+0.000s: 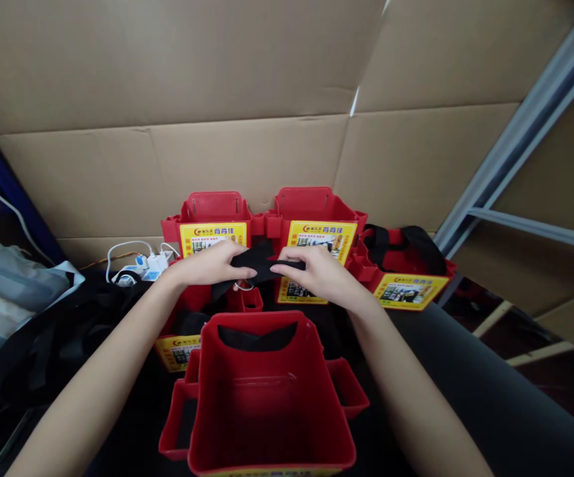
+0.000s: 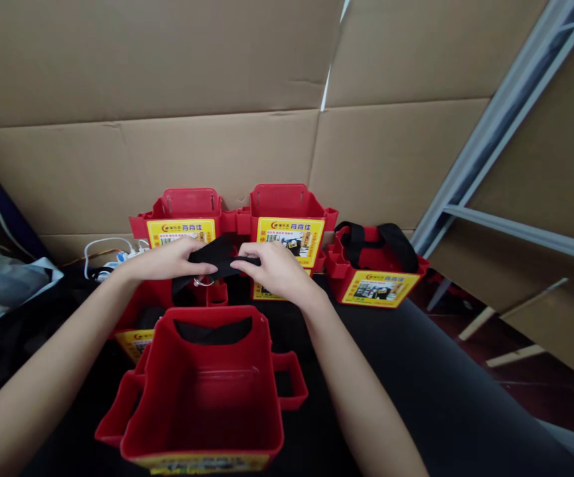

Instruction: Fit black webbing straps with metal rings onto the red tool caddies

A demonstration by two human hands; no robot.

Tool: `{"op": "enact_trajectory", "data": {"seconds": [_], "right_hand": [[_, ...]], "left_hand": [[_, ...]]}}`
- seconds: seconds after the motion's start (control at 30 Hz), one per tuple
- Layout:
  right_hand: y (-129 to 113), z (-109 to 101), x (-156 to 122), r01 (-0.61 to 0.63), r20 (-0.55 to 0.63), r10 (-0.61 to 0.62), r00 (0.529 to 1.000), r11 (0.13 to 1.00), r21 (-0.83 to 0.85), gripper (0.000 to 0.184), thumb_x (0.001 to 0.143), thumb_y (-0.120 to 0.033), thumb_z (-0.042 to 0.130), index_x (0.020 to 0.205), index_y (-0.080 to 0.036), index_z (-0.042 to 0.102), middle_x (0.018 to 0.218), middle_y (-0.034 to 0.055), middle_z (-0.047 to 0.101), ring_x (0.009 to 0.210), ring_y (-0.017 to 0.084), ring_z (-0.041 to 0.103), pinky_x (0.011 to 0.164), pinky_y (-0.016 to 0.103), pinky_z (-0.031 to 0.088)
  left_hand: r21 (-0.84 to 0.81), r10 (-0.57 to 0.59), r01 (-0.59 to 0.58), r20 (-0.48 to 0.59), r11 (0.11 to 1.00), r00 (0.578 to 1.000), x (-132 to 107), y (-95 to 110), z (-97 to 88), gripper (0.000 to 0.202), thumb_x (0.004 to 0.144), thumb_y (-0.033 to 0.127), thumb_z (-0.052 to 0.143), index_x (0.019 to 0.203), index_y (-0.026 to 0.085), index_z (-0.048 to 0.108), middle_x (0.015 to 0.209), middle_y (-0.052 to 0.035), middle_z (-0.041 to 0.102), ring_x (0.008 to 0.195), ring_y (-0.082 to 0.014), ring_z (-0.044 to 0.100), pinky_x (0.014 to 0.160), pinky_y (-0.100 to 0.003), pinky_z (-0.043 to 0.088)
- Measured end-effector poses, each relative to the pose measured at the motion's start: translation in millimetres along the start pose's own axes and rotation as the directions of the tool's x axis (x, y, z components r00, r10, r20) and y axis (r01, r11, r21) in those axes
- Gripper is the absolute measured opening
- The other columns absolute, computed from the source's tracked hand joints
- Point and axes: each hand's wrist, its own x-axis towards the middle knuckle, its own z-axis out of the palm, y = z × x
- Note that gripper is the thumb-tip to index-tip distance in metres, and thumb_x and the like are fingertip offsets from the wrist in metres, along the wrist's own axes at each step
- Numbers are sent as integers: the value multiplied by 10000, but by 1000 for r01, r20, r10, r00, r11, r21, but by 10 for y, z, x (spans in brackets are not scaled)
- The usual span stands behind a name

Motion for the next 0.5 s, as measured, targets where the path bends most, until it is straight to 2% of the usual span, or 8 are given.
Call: {"op": "enact_trajectory", "data": {"seconds": [0.1, 0.17, 0.23, 0.33, 0.4, 0.5], "right_hand": [[-20, 33, -17, 19, 52, -18, 998, 1000, -7, 195, 779, -359, 558, 803, -167, 579, 774, 23, 599, 706, 135, 528, 645, 238, 361], [-58, 104, -6, 7, 56, -11, 998, 998, 62, 293, 752, -389, 586, 948, -173, 561, 869, 41, 611, 749, 141, 551, 670, 240, 382], [-83, 183, 21, -48, 58, 41, 997, 992, 115, 338, 777, -411, 550, 1009, -164, 540, 756, 23, 609, 638, 124, 548, 615, 231, 387], [-83, 252, 66, -97, 54, 91, 994, 986, 134, 262, 841, -379, 459, 912, -156, 575, 519, -34, 523, 475, 101, 492, 560, 222, 371], [-75, 253, 83, -116, 5, 117, 993, 981, 158, 257, 849, -374, 439, 820, -160, 579, 490, -40, 511, 452, 95, 485, 556, 219, 374], [-75, 240, 88, -142, -105, 172, 980, 960, 242, 223, 842, -351, 442, 766, -166, 541, 527, -30, 545, 482, 95, 519, 580, 215, 402]], "left_hand": [[20, 51, -50, -31, 999, 998, 25, -58, 101, 225, 812, 320, 496, 878, 129, 595, 789, -32, 631, 684, -131, 540, 626, -240, 401], [43, 117, -114, -77, 993, 990, 52, -44, 162, 222, 837, 266, 469, 998, 151, 568, 935, -50, 633, 801, -143, 559, 726, -265, 409], [67, 140, -131, -141, 989, 980, 73, -18, 202, 230, 855, 244, 443, 1045, 161, 540, 1003, -61, 621, 866, -153, 560, 781, -287, 406], [61, 79, -64, -294, 996, 953, 75, -20, 223, 210, 875, 246, 402, 1007, 157, 538, 1012, -72, 615, 905, -169, 558, 816, -310, 404], [14, 5, 0, -381, 1000, 925, 51, -49, 231, 208, 884, 226, 363, 953, 147, 542, 963, -73, 622, 879, -170, 566, 812, -309, 407], [-93, -119, 88, -425, 992, 897, -17, -72, 268, 211, 885, 216, 316, 865, 144, 512, 793, -50, 602, 722, -149, 556, 709, -278, 425]]}}
